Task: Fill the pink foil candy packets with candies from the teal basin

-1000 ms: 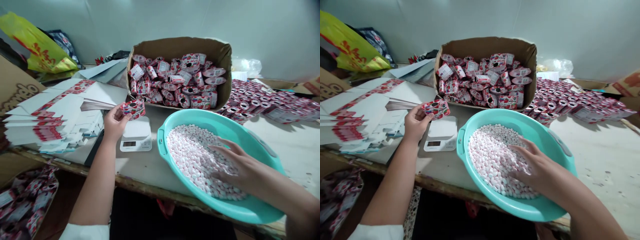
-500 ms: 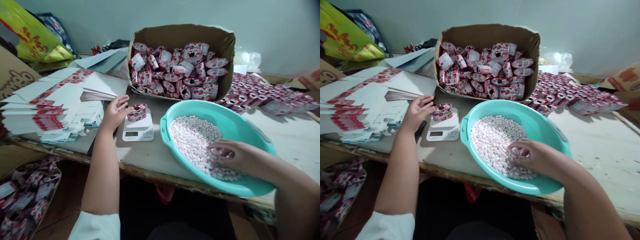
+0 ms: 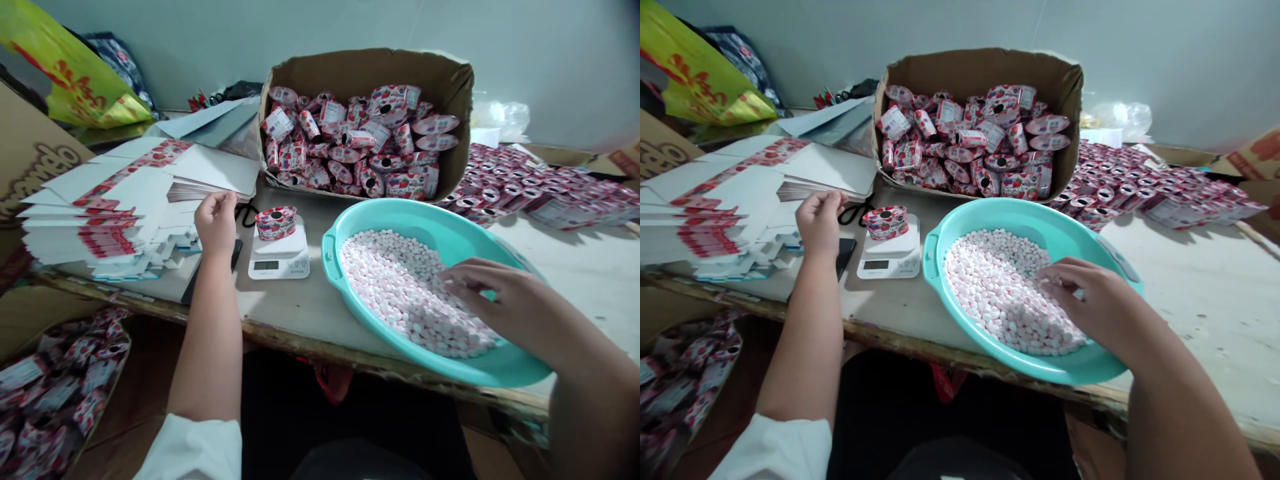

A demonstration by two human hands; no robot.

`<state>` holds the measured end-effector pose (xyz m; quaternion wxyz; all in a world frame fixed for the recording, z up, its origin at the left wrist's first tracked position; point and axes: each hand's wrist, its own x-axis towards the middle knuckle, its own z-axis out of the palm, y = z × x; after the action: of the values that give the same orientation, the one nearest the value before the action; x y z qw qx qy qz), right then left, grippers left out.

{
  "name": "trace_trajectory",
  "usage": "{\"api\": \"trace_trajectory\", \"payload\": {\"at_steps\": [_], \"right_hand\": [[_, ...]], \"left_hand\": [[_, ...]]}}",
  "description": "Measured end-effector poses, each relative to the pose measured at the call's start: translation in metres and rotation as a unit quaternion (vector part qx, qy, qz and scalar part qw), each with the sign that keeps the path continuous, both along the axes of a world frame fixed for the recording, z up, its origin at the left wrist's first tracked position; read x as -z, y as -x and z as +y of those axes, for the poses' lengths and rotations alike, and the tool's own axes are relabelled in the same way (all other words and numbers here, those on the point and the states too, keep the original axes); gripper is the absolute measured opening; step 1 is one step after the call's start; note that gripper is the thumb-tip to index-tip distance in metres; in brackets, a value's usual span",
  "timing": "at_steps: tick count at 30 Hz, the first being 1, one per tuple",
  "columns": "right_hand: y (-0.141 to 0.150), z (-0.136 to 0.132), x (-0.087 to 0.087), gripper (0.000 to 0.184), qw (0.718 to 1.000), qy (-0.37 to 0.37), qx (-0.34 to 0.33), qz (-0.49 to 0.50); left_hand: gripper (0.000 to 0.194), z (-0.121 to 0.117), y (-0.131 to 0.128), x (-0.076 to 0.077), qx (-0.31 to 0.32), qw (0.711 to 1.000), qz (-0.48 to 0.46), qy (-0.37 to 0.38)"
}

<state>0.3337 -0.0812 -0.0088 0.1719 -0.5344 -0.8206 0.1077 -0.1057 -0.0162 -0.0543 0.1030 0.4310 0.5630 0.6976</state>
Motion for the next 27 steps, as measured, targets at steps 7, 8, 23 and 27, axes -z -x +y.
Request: {"api": "trace_trajectory", "payload": {"at_steps": [7,8,23,27], "right_hand": [[-0.0032,-0.0061,-0.0024,0.029,0.997,-0.071,0.020,0.025],[-0.0031,-0.0065,-0.0027,0.030,0.997,-0.072,0.023,0.023],[0.0030,-0.0067,-0.0032,0.032,0.998,-0.007,0.054,0.044],[-0.0030,-0.0045,0.0002,0.033,0.996,0.019,0.071,0.053]], "left_hand": [[0.020,0.0011,0.0006,0.0014,-0.022,0.999,0.037,-0.009],[0.019,0.0007,0.0004,0.0011,-0.019,0.999,0.041,-0.013],[0.020,-0.0004,-0.0022,0.0013,0.000,0.998,0.064,0.015],[0.021,-0.0009,-0.0030,0.0019,0.012,0.997,0.075,0.033]]}}
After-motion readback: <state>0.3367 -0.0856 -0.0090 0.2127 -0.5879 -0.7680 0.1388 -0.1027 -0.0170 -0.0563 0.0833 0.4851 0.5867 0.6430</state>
